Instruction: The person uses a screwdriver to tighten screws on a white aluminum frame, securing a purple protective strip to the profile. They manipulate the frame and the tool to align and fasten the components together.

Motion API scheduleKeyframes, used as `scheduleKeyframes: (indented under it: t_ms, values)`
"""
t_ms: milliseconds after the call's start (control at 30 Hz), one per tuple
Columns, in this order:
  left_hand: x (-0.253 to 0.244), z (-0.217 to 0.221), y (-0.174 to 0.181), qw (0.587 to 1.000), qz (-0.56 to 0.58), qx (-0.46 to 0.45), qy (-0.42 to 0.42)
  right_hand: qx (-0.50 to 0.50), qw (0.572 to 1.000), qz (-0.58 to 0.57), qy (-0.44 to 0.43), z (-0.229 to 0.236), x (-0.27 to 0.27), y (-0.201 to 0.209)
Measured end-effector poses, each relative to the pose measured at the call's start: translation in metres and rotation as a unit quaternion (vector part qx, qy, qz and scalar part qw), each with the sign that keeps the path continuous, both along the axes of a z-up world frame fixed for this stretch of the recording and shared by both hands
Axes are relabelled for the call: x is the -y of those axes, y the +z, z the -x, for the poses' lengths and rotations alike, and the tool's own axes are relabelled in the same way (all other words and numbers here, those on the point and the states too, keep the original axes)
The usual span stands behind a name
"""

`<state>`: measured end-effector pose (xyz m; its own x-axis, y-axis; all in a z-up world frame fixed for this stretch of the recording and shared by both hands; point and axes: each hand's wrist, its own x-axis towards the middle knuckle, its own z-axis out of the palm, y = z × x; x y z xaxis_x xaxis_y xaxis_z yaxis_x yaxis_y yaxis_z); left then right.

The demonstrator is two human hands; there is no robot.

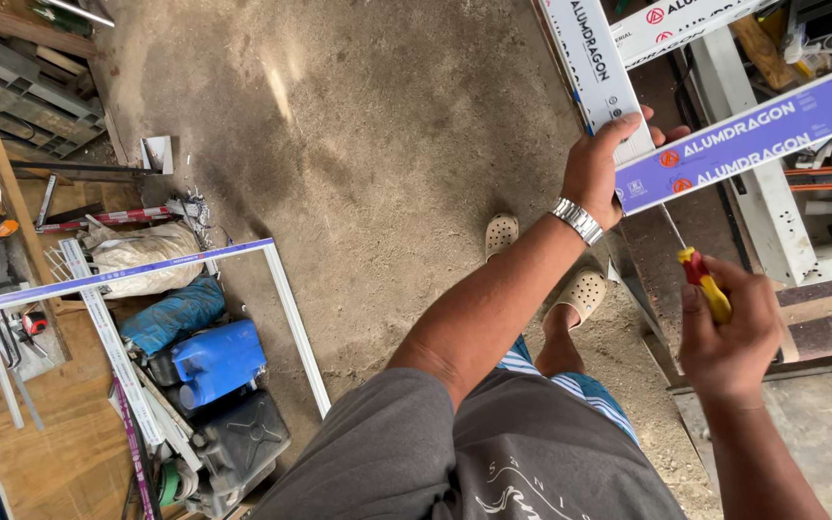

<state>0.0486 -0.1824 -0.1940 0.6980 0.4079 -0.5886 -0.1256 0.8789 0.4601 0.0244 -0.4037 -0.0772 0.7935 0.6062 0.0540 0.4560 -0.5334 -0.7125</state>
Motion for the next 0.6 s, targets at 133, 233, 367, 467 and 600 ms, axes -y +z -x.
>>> scheduleKeyframes:
  t_ms: [133,233,367,467,600]
  values:
    - [0.010,0.004,0.002,1.000,-0.004,0.020,0.013,-0.207,0.969,-0.108,-0.083,0.001,-0.002,-0.001]
    - [0.004,0.004,-0.002,0.999,0.003,0.027,0.032,-0.688,0.613,-0.327,-0.209,-0.003,-0.005,-0.006]
    - [0.001,0.000,-0.006,0.999,0.008,0.039,0.034,-0.416,0.892,-0.145,-0.104,-0.005,-0.001,-0.005]
    - [0.006,-0.001,-0.005,0.999,0.010,0.032,0.033,-0.317,0.938,-0.042,-0.134,-0.003,-0.001,-0.004]
    - [0.008,0.002,-0.003,0.999,-0.038,0.006,0.018,-0.485,0.834,-0.093,-0.245,0.000,-0.003,-0.011]
